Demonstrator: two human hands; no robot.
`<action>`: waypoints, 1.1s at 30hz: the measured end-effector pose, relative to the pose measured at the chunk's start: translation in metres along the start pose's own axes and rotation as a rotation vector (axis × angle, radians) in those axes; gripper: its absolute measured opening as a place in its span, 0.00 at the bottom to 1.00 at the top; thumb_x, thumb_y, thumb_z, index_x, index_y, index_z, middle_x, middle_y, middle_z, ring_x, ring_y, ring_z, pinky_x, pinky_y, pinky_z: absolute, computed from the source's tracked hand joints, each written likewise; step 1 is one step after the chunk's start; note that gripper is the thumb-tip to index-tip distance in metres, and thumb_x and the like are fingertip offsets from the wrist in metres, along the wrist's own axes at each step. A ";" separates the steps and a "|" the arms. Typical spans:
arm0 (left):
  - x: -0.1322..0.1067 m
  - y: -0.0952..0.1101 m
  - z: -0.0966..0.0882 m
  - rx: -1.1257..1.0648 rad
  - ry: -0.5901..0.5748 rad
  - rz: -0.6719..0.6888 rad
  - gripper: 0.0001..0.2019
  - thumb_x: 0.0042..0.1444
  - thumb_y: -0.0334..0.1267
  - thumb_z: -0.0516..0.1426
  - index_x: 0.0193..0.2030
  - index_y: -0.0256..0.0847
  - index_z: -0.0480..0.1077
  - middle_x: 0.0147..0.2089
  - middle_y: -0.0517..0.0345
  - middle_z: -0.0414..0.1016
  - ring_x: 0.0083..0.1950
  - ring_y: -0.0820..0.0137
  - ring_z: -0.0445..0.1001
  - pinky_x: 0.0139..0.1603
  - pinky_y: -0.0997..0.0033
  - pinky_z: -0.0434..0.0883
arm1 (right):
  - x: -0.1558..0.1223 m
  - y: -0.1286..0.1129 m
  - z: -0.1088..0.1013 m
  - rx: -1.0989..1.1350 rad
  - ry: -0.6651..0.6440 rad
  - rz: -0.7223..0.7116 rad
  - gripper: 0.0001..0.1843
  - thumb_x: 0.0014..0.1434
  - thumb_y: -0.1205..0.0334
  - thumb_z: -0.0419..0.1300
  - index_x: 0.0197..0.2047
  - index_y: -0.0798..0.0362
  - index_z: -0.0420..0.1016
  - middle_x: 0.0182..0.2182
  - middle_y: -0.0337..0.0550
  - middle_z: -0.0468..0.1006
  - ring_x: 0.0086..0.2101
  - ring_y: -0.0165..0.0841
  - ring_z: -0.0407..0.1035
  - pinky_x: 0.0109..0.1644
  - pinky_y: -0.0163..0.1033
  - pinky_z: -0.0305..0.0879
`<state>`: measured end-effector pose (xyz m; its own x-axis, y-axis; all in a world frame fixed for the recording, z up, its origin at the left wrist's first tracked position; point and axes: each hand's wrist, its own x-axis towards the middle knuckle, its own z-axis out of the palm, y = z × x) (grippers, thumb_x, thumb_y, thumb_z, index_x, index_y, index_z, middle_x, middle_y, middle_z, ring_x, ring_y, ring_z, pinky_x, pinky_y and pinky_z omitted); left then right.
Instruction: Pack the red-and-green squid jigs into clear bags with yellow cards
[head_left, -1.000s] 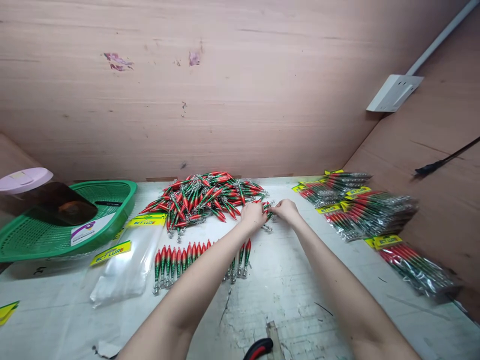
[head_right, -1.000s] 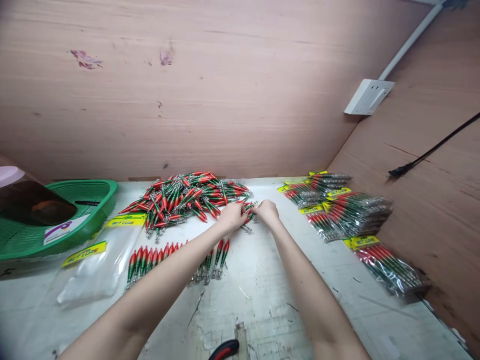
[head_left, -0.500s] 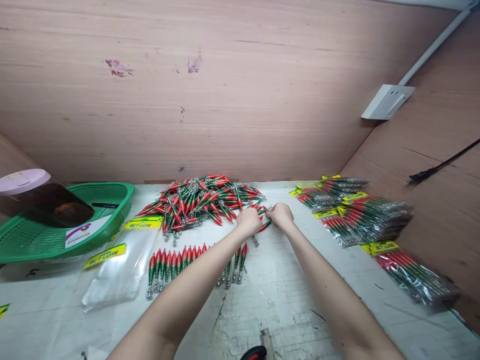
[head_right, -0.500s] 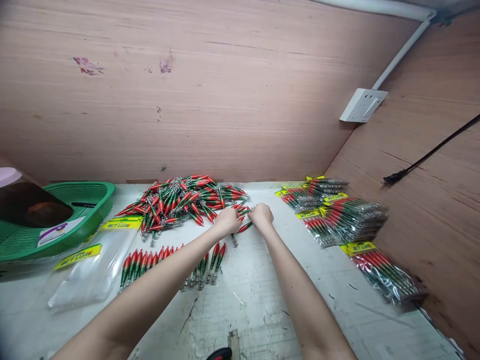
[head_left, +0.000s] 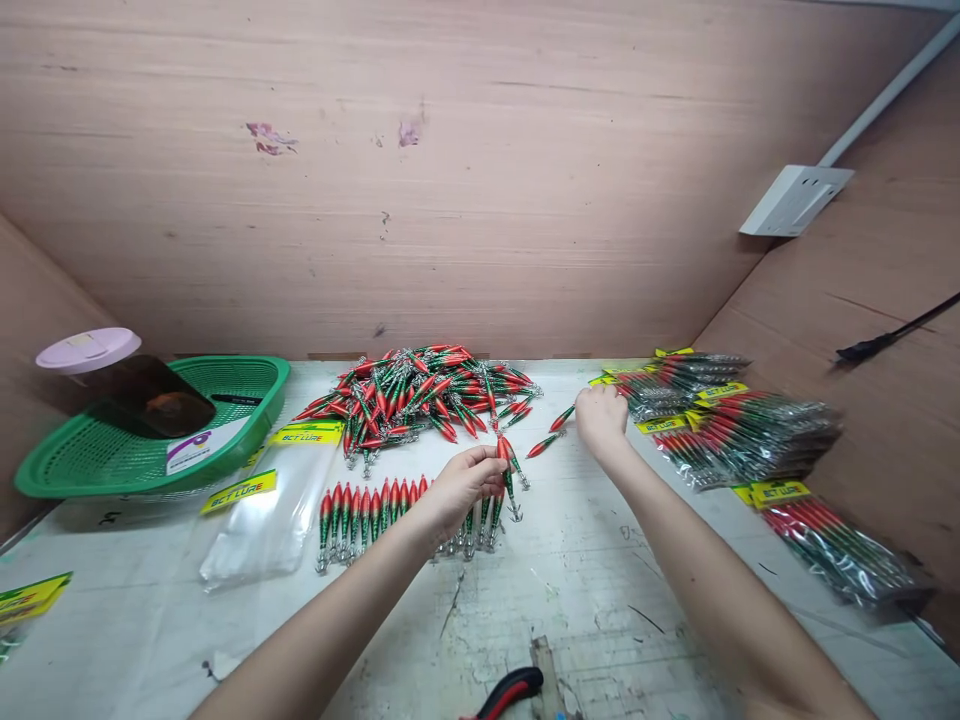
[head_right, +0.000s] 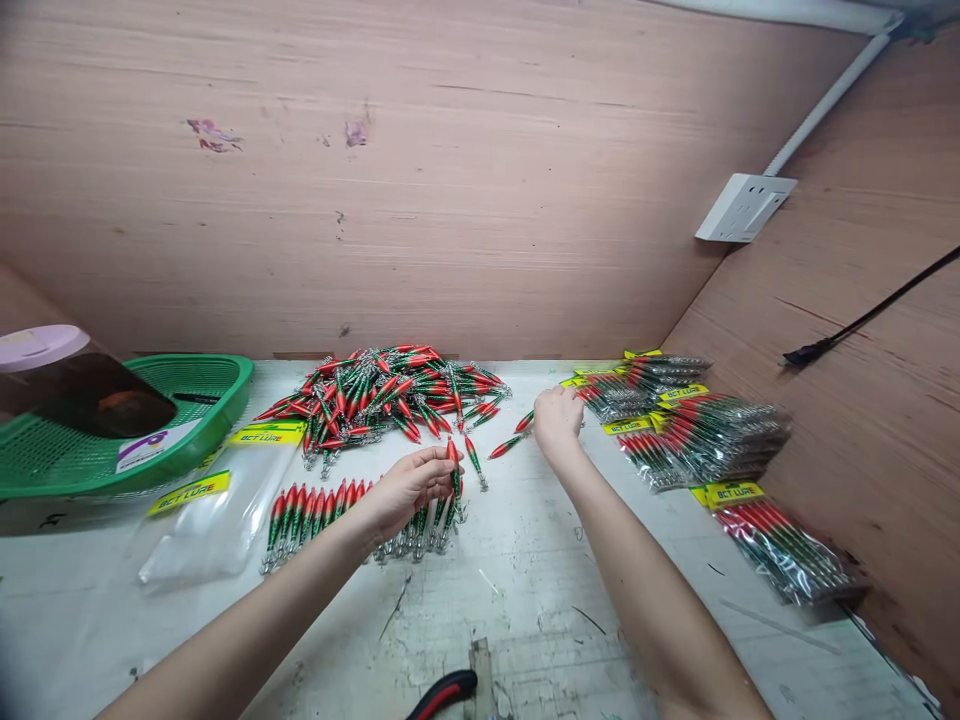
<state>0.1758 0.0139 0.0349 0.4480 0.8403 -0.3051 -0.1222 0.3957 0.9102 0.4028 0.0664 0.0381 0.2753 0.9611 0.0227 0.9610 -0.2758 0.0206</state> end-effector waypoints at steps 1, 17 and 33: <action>-0.004 0.000 -0.002 -0.034 -0.004 -0.008 0.12 0.43 0.40 0.64 0.32 0.37 0.70 0.30 0.60 0.71 0.28 0.78 0.68 0.38 0.74 0.67 | -0.004 0.002 0.000 0.011 -0.011 0.042 0.19 0.63 0.57 0.59 0.54 0.56 0.68 0.52 0.50 0.70 0.48 0.39 0.69 0.50 0.50 0.68; -0.037 -0.004 -0.004 -0.208 -0.067 -0.077 0.13 0.42 0.37 0.66 0.35 0.36 0.73 0.34 0.56 0.76 0.30 0.76 0.71 0.36 0.75 0.69 | -0.110 -0.001 -0.036 1.232 -0.545 -0.088 0.22 0.42 0.46 0.69 0.30 0.54 0.70 0.24 0.34 0.68 0.21 0.23 0.56 0.24 0.32 0.52; -0.046 -0.007 0.000 -0.285 -0.207 -0.059 0.16 0.43 0.37 0.68 0.41 0.36 0.76 0.38 0.53 0.79 0.35 0.73 0.74 0.37 0.75 0.70 | -0.144 -0.026 -0.030 1.765 -0.768 0.037 0.21 0.36 0.56 0.75 0.28 0.57 0.72 0.23 0.35 0.70 0.22 0.20 0.58 0.25 0.29 0.51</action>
<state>0.1562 -0.0275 0.0430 0.6280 0.7315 -0.2655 -0.3196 0.5535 0.7691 0.3371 -0.0649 0.0639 -0.2299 0.8918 -0.3897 -0.2464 -0.4407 -0.8632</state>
